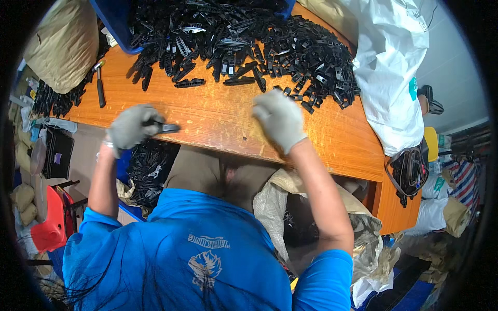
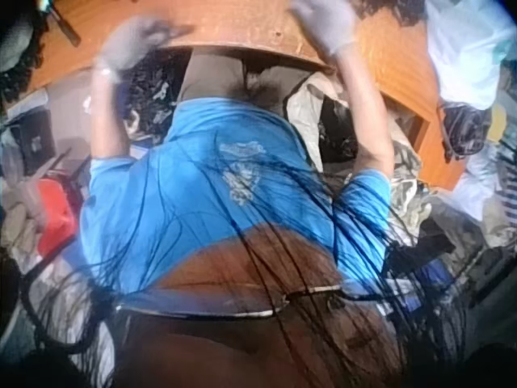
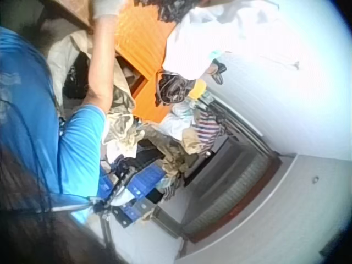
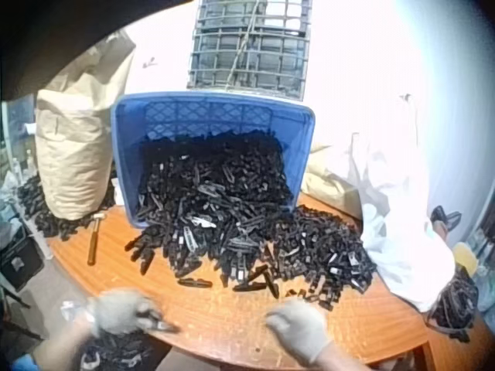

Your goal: The person assembles black plastic or metal fastener components by hand at a workbench.

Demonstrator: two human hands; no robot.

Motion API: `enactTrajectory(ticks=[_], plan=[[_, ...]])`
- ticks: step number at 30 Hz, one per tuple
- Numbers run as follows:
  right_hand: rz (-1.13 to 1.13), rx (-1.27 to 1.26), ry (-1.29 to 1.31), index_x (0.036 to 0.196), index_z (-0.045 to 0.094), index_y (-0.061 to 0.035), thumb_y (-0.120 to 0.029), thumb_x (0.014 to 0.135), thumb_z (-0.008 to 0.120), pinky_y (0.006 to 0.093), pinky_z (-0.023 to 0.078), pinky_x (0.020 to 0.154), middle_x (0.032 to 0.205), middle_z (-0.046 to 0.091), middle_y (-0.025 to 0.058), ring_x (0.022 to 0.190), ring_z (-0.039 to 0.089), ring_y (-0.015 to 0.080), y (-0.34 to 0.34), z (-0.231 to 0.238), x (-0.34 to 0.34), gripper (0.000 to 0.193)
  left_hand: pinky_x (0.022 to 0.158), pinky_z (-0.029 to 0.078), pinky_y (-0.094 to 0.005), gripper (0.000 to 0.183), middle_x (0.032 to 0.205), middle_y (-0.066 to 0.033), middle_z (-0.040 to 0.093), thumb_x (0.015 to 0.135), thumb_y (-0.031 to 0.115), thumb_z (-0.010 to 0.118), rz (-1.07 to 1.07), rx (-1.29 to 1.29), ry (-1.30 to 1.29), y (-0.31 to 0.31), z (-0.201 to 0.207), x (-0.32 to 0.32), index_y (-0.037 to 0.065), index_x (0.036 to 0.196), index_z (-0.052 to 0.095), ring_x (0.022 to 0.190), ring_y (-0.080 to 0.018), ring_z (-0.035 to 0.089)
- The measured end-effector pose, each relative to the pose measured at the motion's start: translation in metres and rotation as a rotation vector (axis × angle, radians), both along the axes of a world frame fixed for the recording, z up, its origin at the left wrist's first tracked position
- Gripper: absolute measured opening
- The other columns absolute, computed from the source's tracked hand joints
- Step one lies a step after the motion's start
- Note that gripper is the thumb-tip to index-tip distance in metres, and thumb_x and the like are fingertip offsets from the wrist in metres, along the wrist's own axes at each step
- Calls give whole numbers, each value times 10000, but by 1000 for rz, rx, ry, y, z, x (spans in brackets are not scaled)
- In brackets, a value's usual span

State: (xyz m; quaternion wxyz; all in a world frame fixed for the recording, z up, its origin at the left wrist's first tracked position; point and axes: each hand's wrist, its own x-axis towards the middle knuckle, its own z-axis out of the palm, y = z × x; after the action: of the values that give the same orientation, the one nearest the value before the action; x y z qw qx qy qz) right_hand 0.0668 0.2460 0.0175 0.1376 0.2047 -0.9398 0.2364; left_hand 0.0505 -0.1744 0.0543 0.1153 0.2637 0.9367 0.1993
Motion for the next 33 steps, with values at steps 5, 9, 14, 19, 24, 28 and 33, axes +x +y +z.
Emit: enactTrajectory(ticks=[5, 9, 14, 19, 24, 28, 33], plan=[[-421, -185, -118, 1220, 818, -99, -310, 1035, 710, 444, 596, 969, 1181, 802, 185, 1103, 768, 368, 38, -4, -44, 301, 1006, 567, -447, 268, 1153, -158, 755, 1007, 144, 718, 94, 133, 290, 34, 8, -14, 37, 1250, 757, 1094, -375, 717], [-490, 39, -235, 1181, 828, -114, -413, 1042, 670, 474, 588, 971, 1142, 803, 186, 1099, 760, 395, 15, 9, -54, 366, 1018, 559, -472, 341, 1172, -153, 739, 1009, 257, 729, 61, 110, 428, 136, -8, -40, 81, 1301, 739, 1183, -369, 686], [-491, 111, -301, 1171, 827, -119, -333, 999, 719, 462, 596, 957, 1102, 810, 178, 1056, 770, 378, 12, 8, -39, 295, 959, 584, -464, 220, 1132, -105, 724, 987, 266, 738, 75, -41, 468, 196, -33, -71, 118, 1146, 775, 1127, -321, 691], [-428, 240, -122, 1253, 745, -141, -212, 934, 793, 491, 609, 920, 1154, 774, 183, 1046, 763, 398, 20, -10, -22, 331, 891, 579, -478, 104, 1122, -69, 725, 945, 223, 771, 43, 89, 547, 194, -57, -63, 127, 985, 762, 1092, -306, 688], [-417, 293, -140, 1220, 730, -121, -191, 929, 798, 502, 610, 914, 1169, 746, 185, 1037, 753, 404, 19, -11, -18, 307, 886, 560, -442, 79, 1120, -10, 724, 887, 169, 807, -51, 160, 612, 180, -63, -38, 131, 891, 738, 1089, -283, 673], [-376, 188, -138, 1124, 768, -89, -180, 932, 779, 491, 606, 912, 1156, 751, 182, 1037, 749, 395, 24, -12, -18, 213, 902, 554, -449, 82, 1122, -12, 726, 878, 161, 807, -92, 207, 550, 169, -60, -24, 128, 889, 732, 1094, -292, 675], [-316, -60, -173, 1131, 777, -79, -190, 939, 762, 479, 596, 914, 1149, 753, 182, 1040, 745, 382, -2, 2, 4, 222, 924, 543, -455, 123, 1128, -62, 724, 886, 153, 801, -47, 356, 435, 159, -57, -20, 116, 985, 737, 1124, -325, 659]])
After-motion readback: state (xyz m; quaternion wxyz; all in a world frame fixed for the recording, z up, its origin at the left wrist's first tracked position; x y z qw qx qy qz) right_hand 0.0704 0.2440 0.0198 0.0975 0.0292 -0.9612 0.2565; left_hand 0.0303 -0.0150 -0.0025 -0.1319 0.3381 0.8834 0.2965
